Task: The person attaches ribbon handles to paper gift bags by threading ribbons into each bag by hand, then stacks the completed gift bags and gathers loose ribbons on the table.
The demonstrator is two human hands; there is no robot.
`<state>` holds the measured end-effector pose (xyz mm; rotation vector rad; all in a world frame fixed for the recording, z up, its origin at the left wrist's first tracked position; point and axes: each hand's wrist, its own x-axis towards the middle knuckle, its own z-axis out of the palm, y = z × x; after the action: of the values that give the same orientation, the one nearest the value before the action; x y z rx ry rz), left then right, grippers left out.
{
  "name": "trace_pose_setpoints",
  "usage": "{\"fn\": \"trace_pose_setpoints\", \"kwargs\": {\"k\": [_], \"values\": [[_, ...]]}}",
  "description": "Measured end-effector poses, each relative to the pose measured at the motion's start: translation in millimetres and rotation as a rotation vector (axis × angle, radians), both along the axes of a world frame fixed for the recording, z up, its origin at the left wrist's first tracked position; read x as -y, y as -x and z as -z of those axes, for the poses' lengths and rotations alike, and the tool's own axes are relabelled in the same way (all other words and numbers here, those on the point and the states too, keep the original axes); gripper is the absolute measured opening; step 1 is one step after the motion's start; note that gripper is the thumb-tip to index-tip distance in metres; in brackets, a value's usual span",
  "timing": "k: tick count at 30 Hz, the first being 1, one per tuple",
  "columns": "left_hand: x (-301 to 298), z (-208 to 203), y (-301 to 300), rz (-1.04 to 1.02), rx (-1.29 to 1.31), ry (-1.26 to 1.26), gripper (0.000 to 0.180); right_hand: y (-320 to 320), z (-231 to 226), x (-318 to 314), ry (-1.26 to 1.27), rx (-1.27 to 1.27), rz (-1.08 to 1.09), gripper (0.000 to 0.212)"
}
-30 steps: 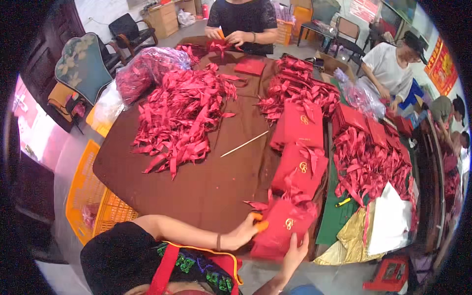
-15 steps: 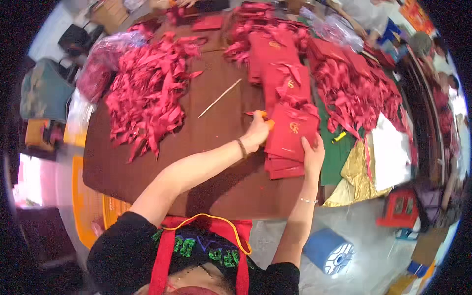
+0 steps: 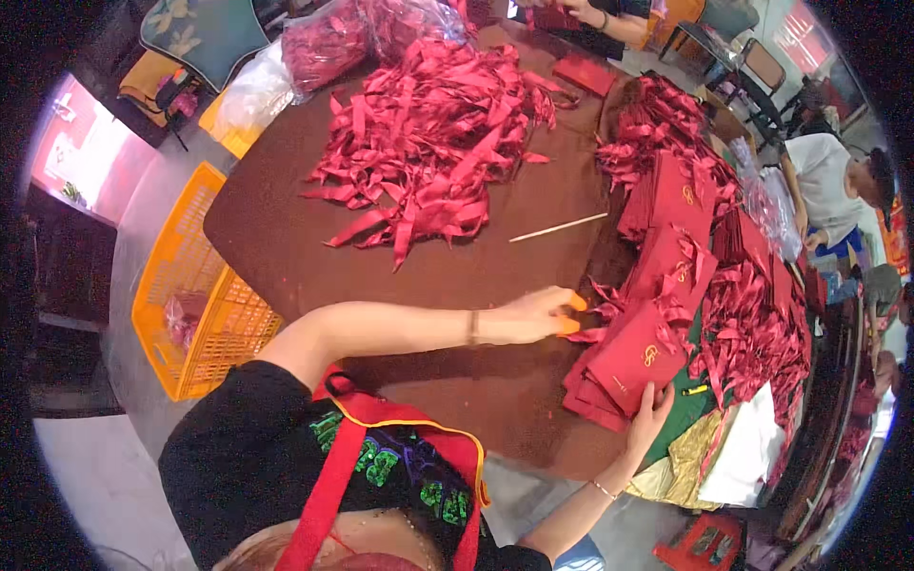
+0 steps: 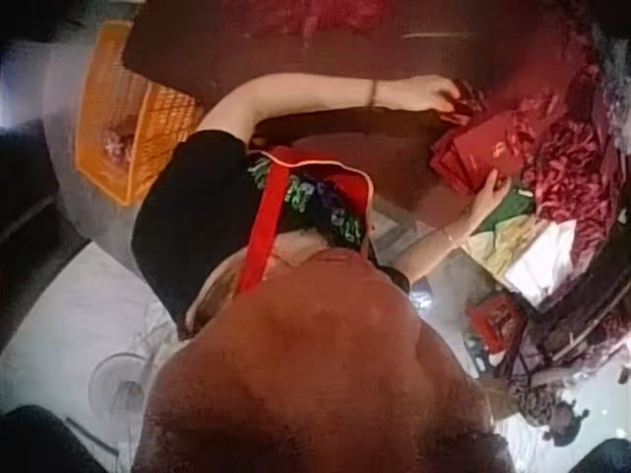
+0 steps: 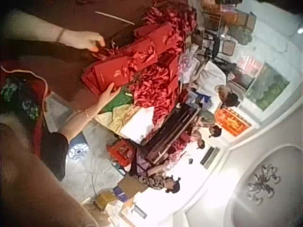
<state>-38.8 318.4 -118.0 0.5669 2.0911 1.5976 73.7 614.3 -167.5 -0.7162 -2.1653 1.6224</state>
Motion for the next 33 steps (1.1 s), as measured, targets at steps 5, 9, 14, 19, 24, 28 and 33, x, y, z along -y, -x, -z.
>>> {"fn": "trace_pose_setpoints", "kwargs": {"k": [5, 9, 14, 19, 24, 28, 33], "values": [[102.2, 19.4, -4.7, -0.164, -0.119, -0.064, 0.019, 1.0, -70.0, 44.6, -0.13, -0.212, 0.042, 0.042], [151.7, 30.2, -10.6, -0.061, -0.622, 0.467, 0.019, 10.7, -178.6, 199.0, 0.057, -0.605, -0.71, 0.017], [177.0, 37.4, -7.4, -0.283, -0.801, 0.776, 0.019, 18.6, -259.3, 335.5, 0.974, -1.081, -1.408, 0.017], [195.9, 57.7, 53.9, -0.303, -0.87, 0.865, 0.025, -25.9, -312.4, 343.8, 1.568, -0.759, -0.915, 0.049], [213.3, 61.4, 123.5, -0.274, -0.887, 0.89, 0.034, -22.7, -325.3, 329.1, 1.155, -0.682, -1.096, 0.048], [196.0, 40.7, 109.1, -0.114, -0.873, 0.962, 0.038, -21.9, -328.2, 319.6, 1.083, -0.629, -0.864, 0.046], [186.4, 17.1, 82.4, -0.015, -0.891, 0.86, 0.033, -21.7, -318.5, 318.4, 1.301, -0.637, -0.705, 0.045]]}}
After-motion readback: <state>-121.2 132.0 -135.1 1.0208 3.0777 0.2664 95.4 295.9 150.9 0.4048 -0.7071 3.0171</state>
